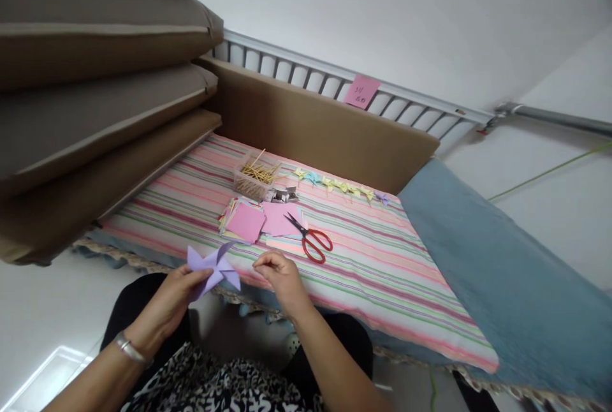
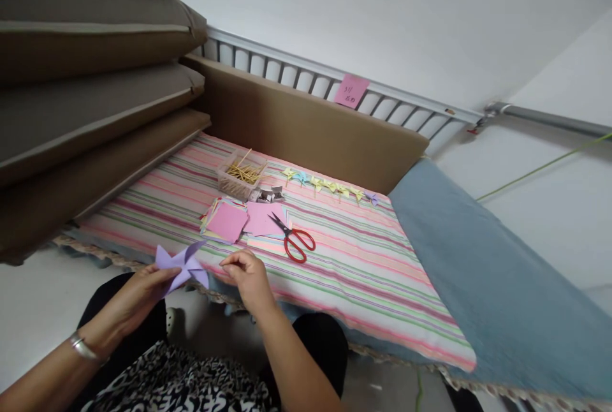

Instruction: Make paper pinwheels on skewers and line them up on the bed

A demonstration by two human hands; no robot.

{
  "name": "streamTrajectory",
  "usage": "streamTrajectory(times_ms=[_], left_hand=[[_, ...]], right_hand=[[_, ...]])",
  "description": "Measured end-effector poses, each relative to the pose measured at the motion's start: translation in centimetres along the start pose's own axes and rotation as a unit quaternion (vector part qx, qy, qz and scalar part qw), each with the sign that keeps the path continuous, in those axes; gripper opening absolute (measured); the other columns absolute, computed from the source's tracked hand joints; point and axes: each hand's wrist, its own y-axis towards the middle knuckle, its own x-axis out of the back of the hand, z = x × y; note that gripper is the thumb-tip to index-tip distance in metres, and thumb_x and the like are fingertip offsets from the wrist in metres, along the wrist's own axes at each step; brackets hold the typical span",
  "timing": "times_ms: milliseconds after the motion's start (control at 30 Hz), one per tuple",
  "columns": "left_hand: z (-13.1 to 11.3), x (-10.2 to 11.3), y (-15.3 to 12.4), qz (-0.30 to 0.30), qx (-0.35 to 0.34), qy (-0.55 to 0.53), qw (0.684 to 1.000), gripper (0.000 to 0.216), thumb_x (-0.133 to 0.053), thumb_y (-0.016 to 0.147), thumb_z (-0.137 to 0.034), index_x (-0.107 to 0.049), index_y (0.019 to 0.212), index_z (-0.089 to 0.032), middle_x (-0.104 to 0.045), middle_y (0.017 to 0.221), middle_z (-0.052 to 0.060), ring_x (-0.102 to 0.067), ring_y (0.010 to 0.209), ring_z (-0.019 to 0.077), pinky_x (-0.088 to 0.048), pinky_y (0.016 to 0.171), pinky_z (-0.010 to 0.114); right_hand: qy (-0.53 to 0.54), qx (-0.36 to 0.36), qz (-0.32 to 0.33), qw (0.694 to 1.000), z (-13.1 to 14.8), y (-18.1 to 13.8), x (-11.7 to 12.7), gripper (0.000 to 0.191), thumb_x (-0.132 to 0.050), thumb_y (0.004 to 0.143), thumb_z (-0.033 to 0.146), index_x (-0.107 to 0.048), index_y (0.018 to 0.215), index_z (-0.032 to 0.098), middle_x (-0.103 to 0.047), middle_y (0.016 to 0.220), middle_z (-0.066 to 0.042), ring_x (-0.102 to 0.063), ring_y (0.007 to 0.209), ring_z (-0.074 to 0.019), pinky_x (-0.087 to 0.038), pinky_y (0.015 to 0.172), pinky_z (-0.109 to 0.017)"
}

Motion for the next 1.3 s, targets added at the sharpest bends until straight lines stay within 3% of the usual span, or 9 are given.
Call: streamTrajectory(times_ms=[100, 200, 467, 567, 700, 767, 933, 1300], left_hand=[[0.0, -2.0, -0.6, 0.005, -0.023, 0.011, 1.000, 0.022, -0.080, 0.057, -0.024, -0.071, 0.072, -0.010, -0.070, 0.061, 0.003, -0.057, 0.053, 0.0118, -0.043, 0.054, 0.020], [0.1, -3.4, -1.3, 0.011, -0.037, 0.022, 0.999, 0.022, -0.080, 0.056, -0.025, -0.071, 0.070, -0.010, -0.069, 0.060, 0.002, -0.056, 0.053, 0.0115, -0.041, 0.054, 0.021], [1.3, -5.1, -1.8, 0.007, -0.061, 0.043, 0.997, 0.026, -0.079, 0.056, -0.028, -0.072, 0.075, -0.012, -0.071, 0.066, 0.002, -0.058, 0.059, 0.0134, -0.041, 0.061, 0.023], [1.6, -5.6, -2.0, 0.016, -0.063, 0.039, 0.997, 0.026, -0.079, 0.056, -0.028, -0.073, 0.076, -0.012, -0.072, 0.068, 0.003, -0.059, 0.061, 0.0140, -0.042, 0.063, 0.024], [1.5, -6.4, -2.5, 0.032, -0.064, 0.035, 0.997, 0.029, -0.080, 0.056, -0.029, -0.073, 0.080, -0.013, -0.074, 0.073, 0.005, -0.061, 0.064, 0.0158, -0.044, 0.067, 0.025], [1.5, -6.7, -2.7, 0.039, -0.069, 0.036, 0.996, 0.029, -0.080, 0.056, -0.029, -0.074, 0.080, -0.013, -0.075, 0.075, 0.005, -0.063, 0.066, 0.0167, -0.045, 0.069, 0.026], [1.4, -7.4, -3.1, 0.045, -0.080, 0.043, 0.995, 0.029, -0.080, 0.056, -0.030, -0.074, 0.080, -0.014, -0.075, 0.077, 0.006, -0.064, 0.069, 0.0178, -0.046, 0.071, 0.027], [1.3, -8.2, -3.5, 0.046, -0.075, 0.020, 0.996, 0.031, -0.081, 0.053, -0.030, -0.075, 0.078, -0.014, -0.074, 0.075, 0.005, -0.062, 0.065, 0.0174, -0.046, 0.067, 0.026]], right_hand=[[-0.075, 0.087, -0.004, 0.993, 2.8, -1.8, -1.1, 0.012, -0.060, 0.071, 0.012, -0.069, 0.069, 0.021, -0.060, 0.078, 0.000, -0.056, 0.082, -0.0162, -0.042, 0.081, -0.027], [-0.166, 0.159, -0.002, 0.973, 3.4, -3.0, -2.0, 0.015, -0.057, 0.078, 0.011, -0.069, 0.076, 0.021, -0.062, 0.078, -0.001, -0.058, 0.080, -0.0160, -0.043, 0.076, -0.027], [-0.265, 0.194, -0.020, 0.944, 3.0, -4.0, -1.6, 0.015, -0.059, 0.079, 0.007, -0.066, 0.078, 0.020, -0.061, 0.077, -0.001, -0.057, 0.083, -0.0170, -0.043, 0.077, -0.028], [-0.271, 0.210, -0.032, 0.939, 3.2, -4.4, -1.2, 0.015, -0.062, 0.076, 0.007, -0.067, 0.076, 0.021, -0.062, 0.091, -0.005, -0.055, 0.096, -0.0192, -0.042, 0.087, -0.032], [-0.227, 0.154, -0.031, 0.961, 2.9, -4.6, -1.1, 0.016, -0.064, 0.073, 0.007, -0.069, 0.072, 0.022, -0.049, 0.135, -0.007, -0.036, 0.130, -0.0223, -0.025, 0.108, -0.039], [-0.205, 0.120, -0.035, 0.971, 2.6, -4.6, -1.1, 0.015, -0.063, 0.073, 0.008, -0.070, 0.073, 0.021, -0.040, 0.144, -0.006, -0.028, 0.136, -0.0228, -0.020, 0.111, -0.040], [-0.154, 0.088, -0.053, 0.983, 2.0, -4.5, -1.1, 0.013, -0.063, 0.070, 0.011, -0.071, 0.073, 0.021, -0.036, 0.147, -0.007, -0.026, 0.138, -0.0227, -0.019, 0.111, -0.038], [-0.110, 0.023, -0.058, 0.992, 1.9, -4.1, -0.7, 0.010, -0.064, 0.068, 0.012, -0.070, 0.071, 0.020, -0.045, 0.141, -0.011, -0.035, 0.134, -0.0242, -0.023, 0.109, -0.040]])
